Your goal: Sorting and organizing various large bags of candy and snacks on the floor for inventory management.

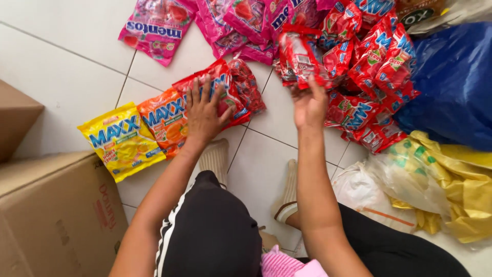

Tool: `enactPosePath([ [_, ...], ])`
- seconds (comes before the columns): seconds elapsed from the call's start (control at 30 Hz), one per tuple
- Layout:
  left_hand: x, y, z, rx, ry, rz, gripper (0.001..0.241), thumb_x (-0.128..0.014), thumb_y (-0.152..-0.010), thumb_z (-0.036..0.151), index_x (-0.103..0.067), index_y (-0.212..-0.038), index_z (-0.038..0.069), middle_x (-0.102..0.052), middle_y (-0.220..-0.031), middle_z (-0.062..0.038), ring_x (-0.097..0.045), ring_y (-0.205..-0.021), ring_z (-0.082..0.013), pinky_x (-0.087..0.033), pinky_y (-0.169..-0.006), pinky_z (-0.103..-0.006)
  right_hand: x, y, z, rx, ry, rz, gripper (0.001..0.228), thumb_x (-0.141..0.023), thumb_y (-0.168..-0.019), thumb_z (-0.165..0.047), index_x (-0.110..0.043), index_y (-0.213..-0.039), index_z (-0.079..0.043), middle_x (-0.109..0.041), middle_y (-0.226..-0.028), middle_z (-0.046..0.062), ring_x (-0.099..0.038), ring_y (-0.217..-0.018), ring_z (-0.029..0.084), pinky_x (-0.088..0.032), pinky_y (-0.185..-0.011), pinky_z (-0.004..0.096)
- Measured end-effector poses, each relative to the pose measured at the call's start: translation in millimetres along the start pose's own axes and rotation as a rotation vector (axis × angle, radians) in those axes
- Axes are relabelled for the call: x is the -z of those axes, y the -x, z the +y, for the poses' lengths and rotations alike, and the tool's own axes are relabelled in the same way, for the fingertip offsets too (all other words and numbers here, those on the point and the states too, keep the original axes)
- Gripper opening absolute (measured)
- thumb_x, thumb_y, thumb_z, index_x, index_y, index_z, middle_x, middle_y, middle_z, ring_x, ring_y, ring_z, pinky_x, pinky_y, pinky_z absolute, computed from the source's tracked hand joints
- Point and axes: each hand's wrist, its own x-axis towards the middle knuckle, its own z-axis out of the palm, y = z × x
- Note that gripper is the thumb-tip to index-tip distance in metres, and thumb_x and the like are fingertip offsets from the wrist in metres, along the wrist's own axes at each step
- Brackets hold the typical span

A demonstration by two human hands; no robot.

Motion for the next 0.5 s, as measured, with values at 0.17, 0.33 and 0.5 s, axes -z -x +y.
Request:
enactPosePath([
  [0.17, 36, -1, 45, -0.080, 0.285, 0.073, 0.093, -0.083, -0.086, 0.048, -0.038, -0.158, 0.009, -0.032, -0.165, -0.020, -0.026, -0.155, -0.0401, -0.021, -0.127, -0.0554, -46, 86, -3, 0.209, 0.287, -0.155, 0.008, -0.069, -0.095, -0.006, -0.066, -0.103, -0.002, -0.072, -0.097, 0.010, -0.070, -0.085, 0.021, -0.057, -0.077, 0.037],
  [0.33, 34, 17, 58, -0.188, 0.975, -0.181, 0.104, -0.090, -0.075, 0.028, -0.031, -0.156, 0.002, -0.042, -0.157, -0.019, -0.046, -0.144, -0.0348, -0.040, -0.117, -0.0471, -90, 153, 31, -0.040, 0.458, -0.269, 0.018, -0.067, -0.095, -0.014, -0.070, -0.103, 0.001, -0.074, -0.093, 0.008, -0.072, -0.080, 0.018, -0.061, -0.077, 0.034],
  [0.5, 37, 32, 45, 0.640, 1.756, -0.293, 0.071, -0.085, -0.079, 0.013, -0.054, -0.141, 0.000, -0.070, -0.125, -0.009, -0.071, -0.111, -0.0202, -0.055, -0.103, -0.0396, -43, 107, 33, 0.681, 1.306, -0.205, 0.050, -0.076, -0.096, -0.031, -0.064, -0.129, 0.004, -0.066, -0.121, 0.013, -0.065, -0.096, 0.020, -0.059, -0.074, 0.034],
])
